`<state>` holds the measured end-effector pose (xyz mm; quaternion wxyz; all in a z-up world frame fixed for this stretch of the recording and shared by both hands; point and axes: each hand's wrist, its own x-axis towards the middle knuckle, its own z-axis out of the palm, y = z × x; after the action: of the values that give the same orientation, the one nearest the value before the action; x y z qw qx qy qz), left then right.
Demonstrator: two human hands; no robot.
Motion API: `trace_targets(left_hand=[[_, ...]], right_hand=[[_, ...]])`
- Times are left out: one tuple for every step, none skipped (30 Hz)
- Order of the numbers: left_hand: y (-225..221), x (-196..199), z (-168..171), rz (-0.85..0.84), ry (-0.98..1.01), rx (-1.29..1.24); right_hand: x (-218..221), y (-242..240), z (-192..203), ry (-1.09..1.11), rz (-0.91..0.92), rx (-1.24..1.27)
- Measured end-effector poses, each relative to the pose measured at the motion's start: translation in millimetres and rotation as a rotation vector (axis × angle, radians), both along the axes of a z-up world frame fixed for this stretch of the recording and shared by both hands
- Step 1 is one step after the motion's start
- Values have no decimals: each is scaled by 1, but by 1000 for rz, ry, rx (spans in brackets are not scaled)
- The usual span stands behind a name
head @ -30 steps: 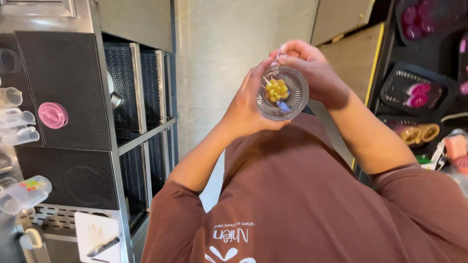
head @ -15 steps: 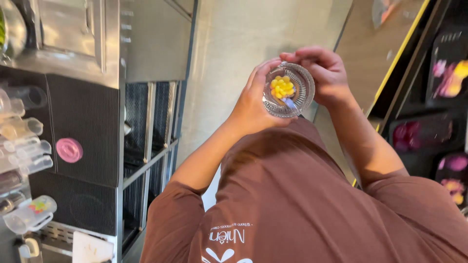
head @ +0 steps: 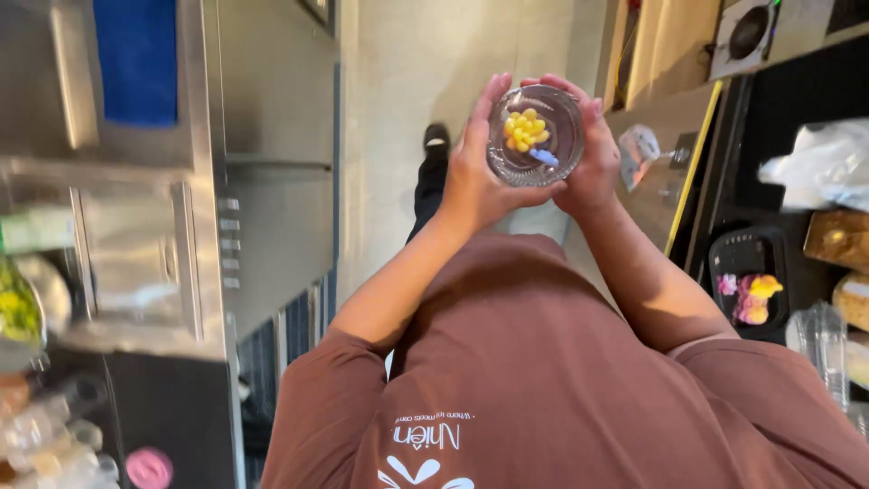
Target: The person wraps individual desserts in plastic wrap and places them into a refrigerated display case.
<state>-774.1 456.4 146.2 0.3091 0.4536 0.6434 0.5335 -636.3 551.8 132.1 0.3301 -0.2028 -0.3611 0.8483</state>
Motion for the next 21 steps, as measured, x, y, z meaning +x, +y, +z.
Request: trace_targets(left_hand=[[26,-11,-5,-18,7,72],[49,-19,-10,-44,3,138],[74,-24,-18,-76,-5,139],[99,-30,-24,-95,9,198],[123,-36,-30,-115,19,258],[146,-38,-35,-164,7,258],[167,-38,-40,-188,-40,296],[193,-39,-46,-211,-81,338],[221,-43,-48,-259,-88,343],[242,-43,-50,-278,-113,359],[262,-41,-52,-296,-140,374],[282,-40,-51,-340,-148,371],[302,-39,-49,-356,-128,359],[324,-36,-47,-369,-104,356],[345,-32,-50,-410,-108,360],[366,-28,-53,-430,-117,364],[385,-23,-57,-449,-127,368],[404,-18,-60,-481,-130,369],[422,-12,-63,-503,-147,391],[441,-3,-66,-519,-167,416],[459,0,-65,-545,-171,419]], right_hand=[[-10,22,-2,-14,-58,-15],[-17,41,-4,-35,-124,-36],[-22,63,-4,-40,-156,-36],[-29,84,-5,-39,-204,-57],[-34,105,-5,-36,-251,-79],[-38,121,0,-40,-301,-80],[-40,137,6,-72,-336,-58],[-43,157,10,-96,-370,-31],[-47,179,8,-93,-418,-27],[-47,195,8,-106,-456,-28],[-45,211,7,-119,-493,-29],[-42,230,3,-118,-537,-32],[-37,248,-1,-108,-566,-49],[-32,269,-5,-92,-592,-60],[-28,286,-3,-87,-633,-55],[-25,303,-2,-83,-641,-62],[-20,320,-1,-79,-649,-69],[-14,336,-5,-74,-680,-67],[-7,353,-9,-48,-701,-94],[2,370,-13,-24,-716,-118],[11,387,-12,-20,-742,-114]])
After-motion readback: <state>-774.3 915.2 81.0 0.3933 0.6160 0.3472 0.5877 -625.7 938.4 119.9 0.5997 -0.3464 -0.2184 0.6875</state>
